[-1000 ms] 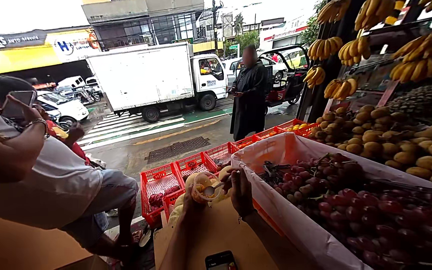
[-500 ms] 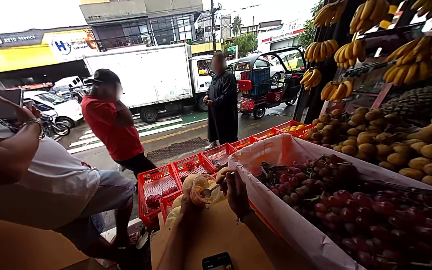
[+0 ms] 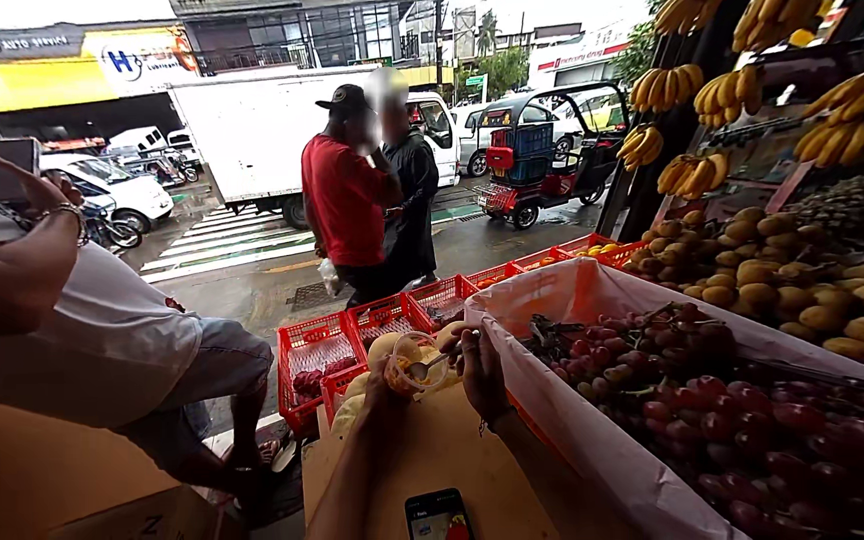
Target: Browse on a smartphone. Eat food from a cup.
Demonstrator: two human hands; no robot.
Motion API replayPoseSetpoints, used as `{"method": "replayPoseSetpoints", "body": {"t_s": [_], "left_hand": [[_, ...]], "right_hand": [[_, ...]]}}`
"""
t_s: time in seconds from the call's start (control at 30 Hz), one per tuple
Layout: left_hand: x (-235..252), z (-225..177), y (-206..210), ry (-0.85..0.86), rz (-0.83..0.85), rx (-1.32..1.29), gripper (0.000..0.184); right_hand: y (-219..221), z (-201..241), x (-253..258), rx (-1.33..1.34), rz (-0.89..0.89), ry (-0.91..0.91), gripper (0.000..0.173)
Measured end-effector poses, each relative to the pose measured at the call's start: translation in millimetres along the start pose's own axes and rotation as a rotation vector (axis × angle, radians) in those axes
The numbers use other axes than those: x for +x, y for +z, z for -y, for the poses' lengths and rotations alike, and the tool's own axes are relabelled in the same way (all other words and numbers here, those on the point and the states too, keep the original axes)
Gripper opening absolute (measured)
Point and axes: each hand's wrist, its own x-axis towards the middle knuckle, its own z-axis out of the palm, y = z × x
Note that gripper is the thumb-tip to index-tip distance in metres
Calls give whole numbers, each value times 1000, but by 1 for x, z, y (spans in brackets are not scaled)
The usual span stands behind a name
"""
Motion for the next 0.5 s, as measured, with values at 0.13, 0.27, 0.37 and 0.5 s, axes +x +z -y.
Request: {"method": "replayPoseSetpoints", "body": {"t_s": [0.13, 0.27, 0.37, 0.5], "left_hand": [[0, -2, 1, -3, -3, 0, 52], [3, -3, 3, 6, -8, 11, 52], [-3, 2, 0, -12, -9, 12, 53], [-2, -2, 3, -13, 2, 4, 53]], "right_hand": [[0, 0, 1, -38, -2, 15, 34], [-1, -1, 4, -38, -5, -3, 35], [-1, -1, -3, -30, -2, 12, 34], [-2, 0, 1, -31, -4, 1, 33]]}}
